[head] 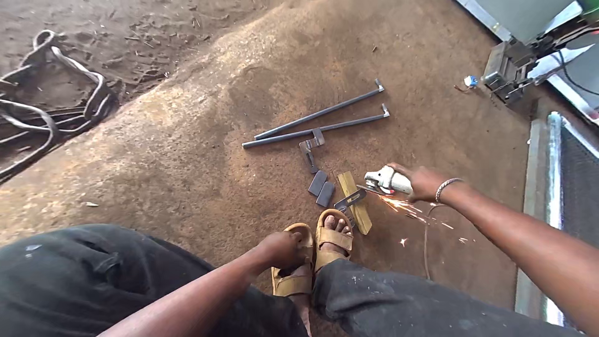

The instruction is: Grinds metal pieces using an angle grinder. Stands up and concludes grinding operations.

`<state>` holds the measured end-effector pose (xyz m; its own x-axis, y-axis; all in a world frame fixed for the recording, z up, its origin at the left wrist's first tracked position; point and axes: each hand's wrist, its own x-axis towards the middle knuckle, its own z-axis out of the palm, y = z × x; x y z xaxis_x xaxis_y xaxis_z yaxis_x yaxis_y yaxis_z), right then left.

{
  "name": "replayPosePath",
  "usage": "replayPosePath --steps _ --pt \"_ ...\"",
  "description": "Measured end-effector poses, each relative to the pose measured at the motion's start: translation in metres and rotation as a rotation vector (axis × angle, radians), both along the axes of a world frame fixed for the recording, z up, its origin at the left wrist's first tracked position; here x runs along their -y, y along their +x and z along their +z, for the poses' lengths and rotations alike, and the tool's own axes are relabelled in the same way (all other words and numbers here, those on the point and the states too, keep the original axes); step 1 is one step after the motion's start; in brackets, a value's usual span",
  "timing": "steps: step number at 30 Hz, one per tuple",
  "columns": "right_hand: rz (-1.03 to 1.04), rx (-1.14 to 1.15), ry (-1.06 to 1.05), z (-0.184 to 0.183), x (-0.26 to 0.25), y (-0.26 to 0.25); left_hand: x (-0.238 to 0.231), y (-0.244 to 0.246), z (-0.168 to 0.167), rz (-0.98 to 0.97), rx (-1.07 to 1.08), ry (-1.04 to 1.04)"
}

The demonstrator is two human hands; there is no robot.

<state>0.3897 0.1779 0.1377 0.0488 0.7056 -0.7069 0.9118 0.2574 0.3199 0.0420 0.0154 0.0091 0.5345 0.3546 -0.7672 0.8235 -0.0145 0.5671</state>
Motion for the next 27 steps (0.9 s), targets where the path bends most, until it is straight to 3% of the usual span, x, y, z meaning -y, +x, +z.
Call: replayPosePath --steps 5,15,22,27 --pt "0.224 0.105 -0.046 0.018 -0.018 -0.032 -0.001 -0.002 -0.002 -0.003 -0.005 0.004" --pt "0.406 0.12 -0.094 0.019 -0.025 -0.057 -0.001 -0.002 0.0 -0.009 -0.004 0.003" --pt "0.368 0.104 -0.085 0.022 -0.025 -0.042 -0.001 -0.002 -0.002 -0.001 -0.003 -0.005" --pt "0.218 0.086 -0.053 0.019 -0.02 -0.013 -0.001 -0.002 0.0 -0.004 -0.009 -0.004"
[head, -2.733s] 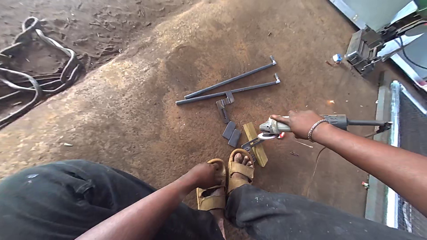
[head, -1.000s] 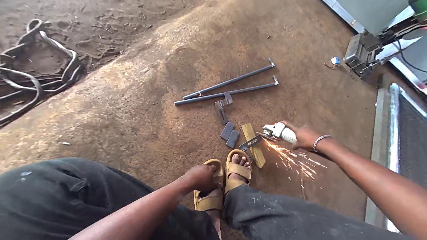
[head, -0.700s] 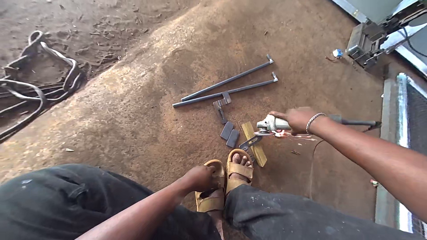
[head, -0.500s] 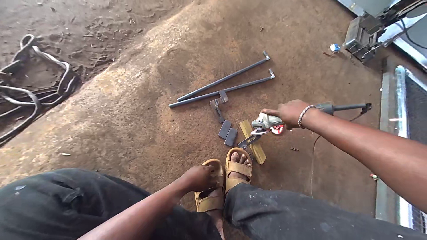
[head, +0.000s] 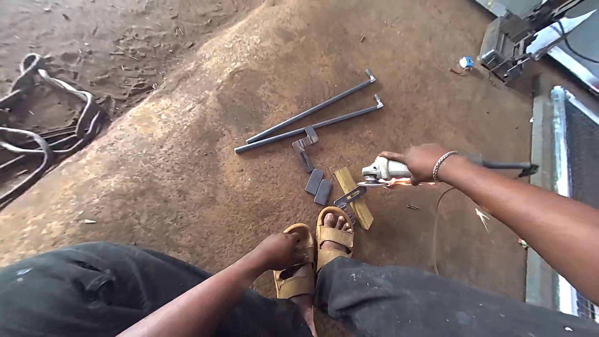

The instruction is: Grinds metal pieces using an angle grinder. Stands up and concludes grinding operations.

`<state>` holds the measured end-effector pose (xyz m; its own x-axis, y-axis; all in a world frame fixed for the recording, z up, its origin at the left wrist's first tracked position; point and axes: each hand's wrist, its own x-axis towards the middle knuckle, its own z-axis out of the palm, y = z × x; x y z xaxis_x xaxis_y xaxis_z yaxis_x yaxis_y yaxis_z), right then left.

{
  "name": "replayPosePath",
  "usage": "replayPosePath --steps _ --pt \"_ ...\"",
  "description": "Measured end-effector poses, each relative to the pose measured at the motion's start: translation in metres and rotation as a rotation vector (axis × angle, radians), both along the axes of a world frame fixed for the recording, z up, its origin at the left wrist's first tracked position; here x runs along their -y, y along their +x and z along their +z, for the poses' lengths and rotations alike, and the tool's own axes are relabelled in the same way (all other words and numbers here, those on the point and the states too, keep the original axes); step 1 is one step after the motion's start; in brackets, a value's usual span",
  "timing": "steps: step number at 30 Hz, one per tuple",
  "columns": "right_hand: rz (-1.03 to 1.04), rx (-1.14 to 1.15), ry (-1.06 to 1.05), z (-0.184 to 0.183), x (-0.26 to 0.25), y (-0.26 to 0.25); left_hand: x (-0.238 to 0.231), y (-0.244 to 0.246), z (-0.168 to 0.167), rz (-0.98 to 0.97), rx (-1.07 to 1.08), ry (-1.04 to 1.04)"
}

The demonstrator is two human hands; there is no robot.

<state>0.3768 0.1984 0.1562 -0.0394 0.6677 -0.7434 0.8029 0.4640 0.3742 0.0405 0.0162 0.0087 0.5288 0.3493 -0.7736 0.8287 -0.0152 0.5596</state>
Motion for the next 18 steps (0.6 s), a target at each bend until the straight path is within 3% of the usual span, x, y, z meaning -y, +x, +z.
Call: replayPosePath --steps 10,18 --pt "-0.577 -0.235 0.171 -0.052 0.086 0.051 0.001 0.0 -0.003 -0.017 0.009 0.013" --pt "-0.776 -0.28 0.155 -0.068 0.123 0.069 0.002 0.001 -0.002 -0.019 -0.018 0.019"
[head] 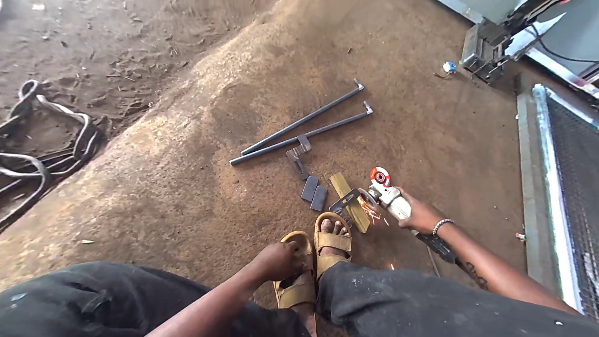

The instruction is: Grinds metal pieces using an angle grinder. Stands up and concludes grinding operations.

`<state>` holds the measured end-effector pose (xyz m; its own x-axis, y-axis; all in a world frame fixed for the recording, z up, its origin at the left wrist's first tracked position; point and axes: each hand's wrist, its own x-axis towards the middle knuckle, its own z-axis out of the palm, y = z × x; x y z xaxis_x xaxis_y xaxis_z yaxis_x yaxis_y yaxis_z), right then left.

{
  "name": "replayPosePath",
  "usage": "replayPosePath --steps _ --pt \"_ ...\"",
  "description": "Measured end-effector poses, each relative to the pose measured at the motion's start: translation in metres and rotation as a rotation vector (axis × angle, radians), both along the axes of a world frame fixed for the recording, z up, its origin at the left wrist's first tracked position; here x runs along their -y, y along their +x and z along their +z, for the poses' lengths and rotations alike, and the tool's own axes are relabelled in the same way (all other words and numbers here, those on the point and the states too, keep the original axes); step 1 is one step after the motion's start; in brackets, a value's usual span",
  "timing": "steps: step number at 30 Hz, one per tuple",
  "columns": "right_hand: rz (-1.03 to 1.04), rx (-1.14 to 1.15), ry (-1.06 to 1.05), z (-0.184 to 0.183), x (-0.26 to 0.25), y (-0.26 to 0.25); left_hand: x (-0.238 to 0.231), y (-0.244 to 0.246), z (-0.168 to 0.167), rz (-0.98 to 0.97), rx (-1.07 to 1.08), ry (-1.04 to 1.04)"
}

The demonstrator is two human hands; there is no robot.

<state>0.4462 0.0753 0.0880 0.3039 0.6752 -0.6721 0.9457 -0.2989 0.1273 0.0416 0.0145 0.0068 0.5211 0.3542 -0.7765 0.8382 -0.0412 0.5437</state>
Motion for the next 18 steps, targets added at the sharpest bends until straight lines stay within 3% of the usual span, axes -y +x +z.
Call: replayPosePath --steps 8,13,18 --pt "-0.114 -0.045 0.083 0.0 0.028 -0.005 -0.004 0.014 0.011 0.267 0.157 0.14" --pt "-0.342 -0.317 0.265 -0.016 0.057 0.012 -0.037 0.061 0.01 0.41 0.161 0.289" --pt "-0.8 -0.799 0.481 -0.024 0.085 0.008 -0.073 0.129 -0.012 0.458 0.03 0.301"
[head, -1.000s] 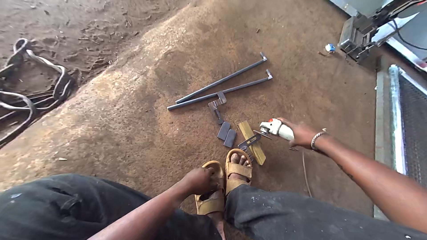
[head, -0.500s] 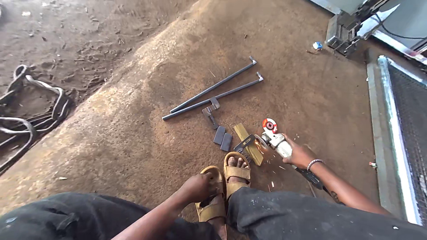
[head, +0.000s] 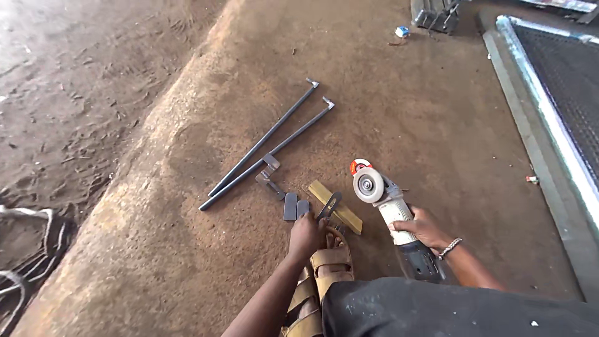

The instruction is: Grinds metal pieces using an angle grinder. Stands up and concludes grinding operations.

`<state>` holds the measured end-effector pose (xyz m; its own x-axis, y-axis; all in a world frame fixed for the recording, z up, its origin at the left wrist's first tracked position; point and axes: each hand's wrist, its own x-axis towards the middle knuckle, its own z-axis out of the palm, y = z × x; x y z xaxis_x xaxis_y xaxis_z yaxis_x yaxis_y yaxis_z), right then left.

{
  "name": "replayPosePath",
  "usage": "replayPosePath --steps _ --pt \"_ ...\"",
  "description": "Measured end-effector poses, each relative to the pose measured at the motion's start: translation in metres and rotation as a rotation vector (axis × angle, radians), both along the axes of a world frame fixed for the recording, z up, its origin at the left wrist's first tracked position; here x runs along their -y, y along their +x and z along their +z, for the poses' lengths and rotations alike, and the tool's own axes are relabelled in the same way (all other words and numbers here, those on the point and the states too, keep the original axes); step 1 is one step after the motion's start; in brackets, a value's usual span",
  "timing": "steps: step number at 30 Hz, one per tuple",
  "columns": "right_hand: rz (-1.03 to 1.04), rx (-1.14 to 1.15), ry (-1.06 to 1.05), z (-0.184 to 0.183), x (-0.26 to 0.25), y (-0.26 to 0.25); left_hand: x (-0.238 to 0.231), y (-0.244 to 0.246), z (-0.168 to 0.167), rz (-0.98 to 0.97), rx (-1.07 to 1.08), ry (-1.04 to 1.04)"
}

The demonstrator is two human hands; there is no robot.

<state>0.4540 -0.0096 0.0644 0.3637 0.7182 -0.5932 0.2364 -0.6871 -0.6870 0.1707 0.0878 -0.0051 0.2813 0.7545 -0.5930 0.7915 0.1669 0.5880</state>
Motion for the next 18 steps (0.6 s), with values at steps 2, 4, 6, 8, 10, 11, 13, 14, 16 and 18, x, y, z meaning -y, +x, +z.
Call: replayPosePath --steps 2,4,6,8,10,11,13,14,16,18 --pt "-0.136 -0.183 0.07 0.001 0.006 -0.001 -0.007 0.015 -0.008 -0.018 -0.048 -0.045" --pt "-0.222 -0.307 0.128 -0.001 0.008 0.003 -0.012 0.02 -0.016 0.01 -0.06 -0.066" --pt "-0.272 -0.367 0.182 -0.001 0.007 0.011 -0.017 0.02 -0.021 0.088 0.011 -0.04" --pt "-0.283 -0.396 0.242 0.003 0.003 0.021 -0.029 0.023 -0.02 0.213 0.158 -0.011" --pt "-0.297 -0.439 0.301 0.011 -0.001 0.028 -0.046 0.023 -0.02 0.378 0.36 -0.081" --pt "-0.306 -0.474 0.336 0.013 -0.002 0.031 -0.055 0.023 -0.018 0.463 0.459 -0.16" --pt "-0.312 -0.602 0.416 0.013 -0.004 0.04 -0.067 0.023 -0.01 0.643 0.608 -0.36" --pt "-0.316 -0.661 0.454 0.011 -0.005 0.044 -0.07 0.022 -0.009 0.708 0.628 -0.445" --pt "-0.326 -0.719 0.515 0.009 -0.006 0.047 -0.066 0.019 -0.006 0.757 0.582 -0.57" --pt "-0.329 -0.704 0.538 0.007 -0.007 0.046 -0.053 0.012 -0.004 0.695 0.531 -0.701"
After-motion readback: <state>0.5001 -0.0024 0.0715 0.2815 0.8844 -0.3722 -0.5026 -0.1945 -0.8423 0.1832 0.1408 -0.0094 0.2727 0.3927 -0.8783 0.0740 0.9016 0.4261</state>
